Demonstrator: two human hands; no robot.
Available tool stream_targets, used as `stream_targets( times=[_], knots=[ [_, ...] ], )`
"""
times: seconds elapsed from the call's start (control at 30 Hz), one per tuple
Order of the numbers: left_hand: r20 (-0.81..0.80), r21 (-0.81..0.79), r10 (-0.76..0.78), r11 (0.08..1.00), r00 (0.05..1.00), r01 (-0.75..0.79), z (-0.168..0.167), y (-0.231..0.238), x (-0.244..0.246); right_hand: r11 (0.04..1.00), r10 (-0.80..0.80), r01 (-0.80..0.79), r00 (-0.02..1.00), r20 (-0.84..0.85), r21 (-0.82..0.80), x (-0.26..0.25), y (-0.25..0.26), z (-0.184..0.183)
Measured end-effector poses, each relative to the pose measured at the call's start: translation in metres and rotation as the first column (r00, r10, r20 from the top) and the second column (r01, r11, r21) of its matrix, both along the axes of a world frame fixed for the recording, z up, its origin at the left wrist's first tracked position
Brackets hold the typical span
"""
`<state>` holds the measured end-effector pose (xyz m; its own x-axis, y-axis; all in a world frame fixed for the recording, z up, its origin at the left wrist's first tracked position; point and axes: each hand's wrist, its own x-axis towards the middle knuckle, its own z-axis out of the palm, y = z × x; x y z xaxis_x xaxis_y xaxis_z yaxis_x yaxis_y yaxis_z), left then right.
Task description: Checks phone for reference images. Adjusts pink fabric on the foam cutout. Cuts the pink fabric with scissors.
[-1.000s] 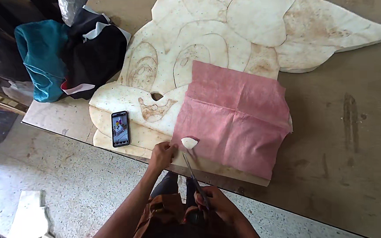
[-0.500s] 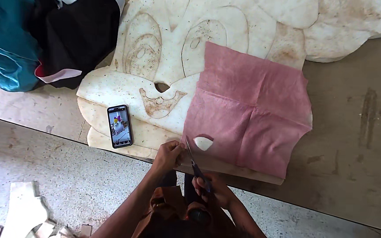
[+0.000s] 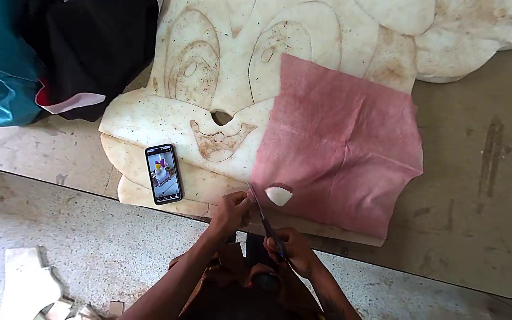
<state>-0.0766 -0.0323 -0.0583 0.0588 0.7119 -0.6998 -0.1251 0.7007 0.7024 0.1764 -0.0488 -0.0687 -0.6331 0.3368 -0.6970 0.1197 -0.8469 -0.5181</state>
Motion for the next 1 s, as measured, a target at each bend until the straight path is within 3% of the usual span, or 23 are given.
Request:
stream_targets(
  times=[0.33, 0.47, 0.67, 1.0],
  knots=[
    [0.026, 0.048, -0.01, 0.999, 1.0, 0.008, 0.006, 0.001, -0.004, 0.999, 0.017, -0.031, 0.95, -0.311, -0.039, -0.006, 0.002, -0.006],
    [0.025, 0.074, -0.006, 0.997, 1.0, 0.005, 0.01, 0.004, -0.004, 0.998, -0.027, 0.012, 0.962, -0.272, -0.057, -0.008, 0.001, -0.007],
    [0.004, 0.087, 0.004, 0.996, 1.0, -0.004, 0.013, 0.005, 0.0, 0.999, -0.031, 0.03, 0.997, -0.064, -0.024, -0.006, 0.0, -0.002],
    [-0.08, 0.158, -0.065, 0.984, 0.995, 0.077, -0.005, 0.007, 0.005, 0.995, 0.076, -0.063, 0.981, -0.177, 0.078, 0.001, -0.001, -0.002]
  ],
)
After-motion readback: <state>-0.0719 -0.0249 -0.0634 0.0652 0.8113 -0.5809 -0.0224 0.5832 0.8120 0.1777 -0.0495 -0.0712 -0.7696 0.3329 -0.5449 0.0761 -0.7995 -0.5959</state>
